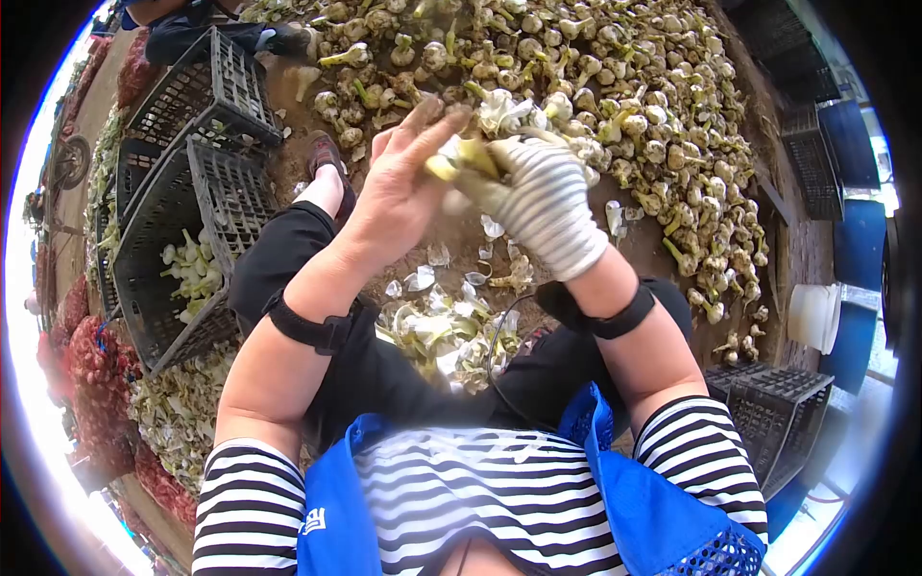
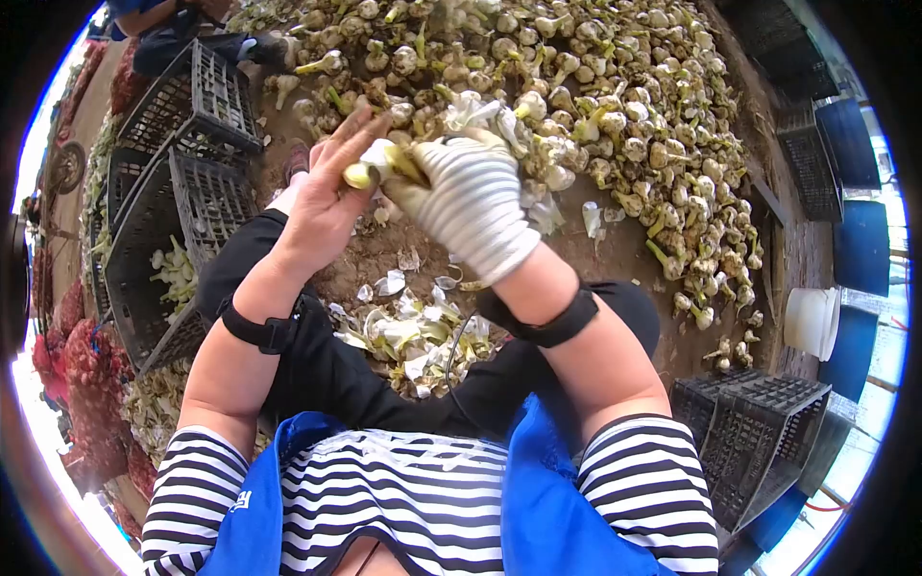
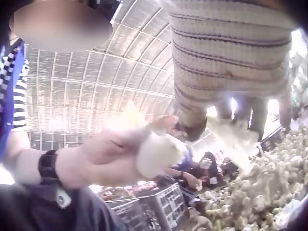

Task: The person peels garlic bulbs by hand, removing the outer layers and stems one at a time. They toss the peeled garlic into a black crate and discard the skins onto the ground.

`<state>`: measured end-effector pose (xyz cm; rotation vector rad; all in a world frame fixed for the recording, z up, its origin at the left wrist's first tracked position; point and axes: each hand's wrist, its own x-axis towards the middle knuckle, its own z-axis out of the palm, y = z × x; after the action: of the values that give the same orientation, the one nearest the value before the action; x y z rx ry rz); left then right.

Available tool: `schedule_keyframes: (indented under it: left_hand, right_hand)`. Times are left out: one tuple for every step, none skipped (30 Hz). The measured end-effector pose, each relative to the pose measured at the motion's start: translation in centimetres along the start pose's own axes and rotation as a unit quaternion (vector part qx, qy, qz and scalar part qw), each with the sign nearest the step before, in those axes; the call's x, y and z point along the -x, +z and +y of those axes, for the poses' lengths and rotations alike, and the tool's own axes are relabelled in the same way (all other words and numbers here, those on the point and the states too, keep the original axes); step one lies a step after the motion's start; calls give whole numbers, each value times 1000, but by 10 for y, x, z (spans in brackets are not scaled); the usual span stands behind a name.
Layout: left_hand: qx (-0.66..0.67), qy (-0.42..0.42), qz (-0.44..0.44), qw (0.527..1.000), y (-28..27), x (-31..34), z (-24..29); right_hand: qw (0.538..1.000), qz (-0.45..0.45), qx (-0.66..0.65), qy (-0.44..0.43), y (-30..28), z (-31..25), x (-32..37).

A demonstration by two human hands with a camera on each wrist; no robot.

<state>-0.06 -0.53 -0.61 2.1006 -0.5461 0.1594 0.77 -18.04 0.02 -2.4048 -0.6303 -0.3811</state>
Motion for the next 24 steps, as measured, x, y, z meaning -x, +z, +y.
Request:
schedule_keyframes:
  left_hand:
    - [3, -2, -5, 1000, 3, 2, -2]
    - [0, -1, -21, 1000, 4, 3, -3]
    - [-6, 1, -35, 999, 2, 4, -4]
    - [43, 6, -46, 998, -1, 5, -3]
    - [40, 9, -45, 998, -3, 5, -2]
    - [239, -41, -35, 970, -4, 5, -1]
    - [428, -91, -24, 899, -5, 7, 0]
    - [442, -112, -6, 890, -9, 6, 6]
    - [442, -112, -3, 890, -10, 5, 3]
    - [264, -62, 14, 963, -12, 3, -2]
    - [77, -11, 30, 997, -12, 2, -3]
    - [79, -33, 34, 996, -8, 2, 4]
    - [82, -35, 33, 995, -4, 2, 3]
    - [7, 0, 25, 1000, 0, 2, 1]
    - [-68, 35, 16, 997, 3, 2, -1]
    - [-67, 28, 12, 997, 4, 2, -1]
    - [-68, 28, 11, 997, 2, 2, -2]
    - [-41, 41, -1, 998, -2, 3, -2]
    - [-15, 55, -13, 998, -5, 3, -2]
    - [-16, 57, -14, 998, -8, 4, -2]
    - [63, 56, -15, 996, -10, 5, -3]
    - [142, 55, -16, 988, -10, 6, -4]
    - [142, 56, -17, 988, -11, 6, -4]
    - [124, 31, -12, 992, -12, 5, -5]
  right_hand:
    - [997, 62, 11, -38, 10, 2, -1]
    - [998, 16, -38, 50, 10, 4, -1]
    - [987, -29, -88, 133, 7, 4, -4]
    - [983, -27, -79, 161, 6, 10, -8]
    - [979, -25, -70, 189, 5, 22, -12]
    - [949, -60, -158, 267, 6, 36, -14]
    - [948, -60, -167, 265, 4, 43, -16]
    - [951, -53, -164, 255, 2, 45, -15]
    - [955, -48, -162, 245, 1, 45, -15]
    - [972, -28, -131, 194, 1, 37, -15]
    - [984, -9, -100, 144, -2, 20, -15]
    - [922, 0, -318, 222, -6, -4, -12]
    - [963, 34, -223, 151, 5, -3, -3]
    - [976, 42, -170, 127, 13, -5, 0]
    - [986, 50, -118, 104, 17, -7, 1]
    - [985, 30, -131, 110, 15, -11, 0]
    - [985, 31, -132, 110, 16, -7, -2]
    - [981, 45, -149, 112, 18, 2, -7]
    - [978, 60, -165, 113, 17, 8, -9]
    - [916, -8, -315, 248, 0, 4, -13]
    - [925, -11, -285, 250, 1, 19, -15]
    - [944, -12, -244, 221, 4, 31, -16]
    - [960, -15, -203, 191, 7, 39, -16]
    - [943, -7, -270, 195, 11, 41, -11]
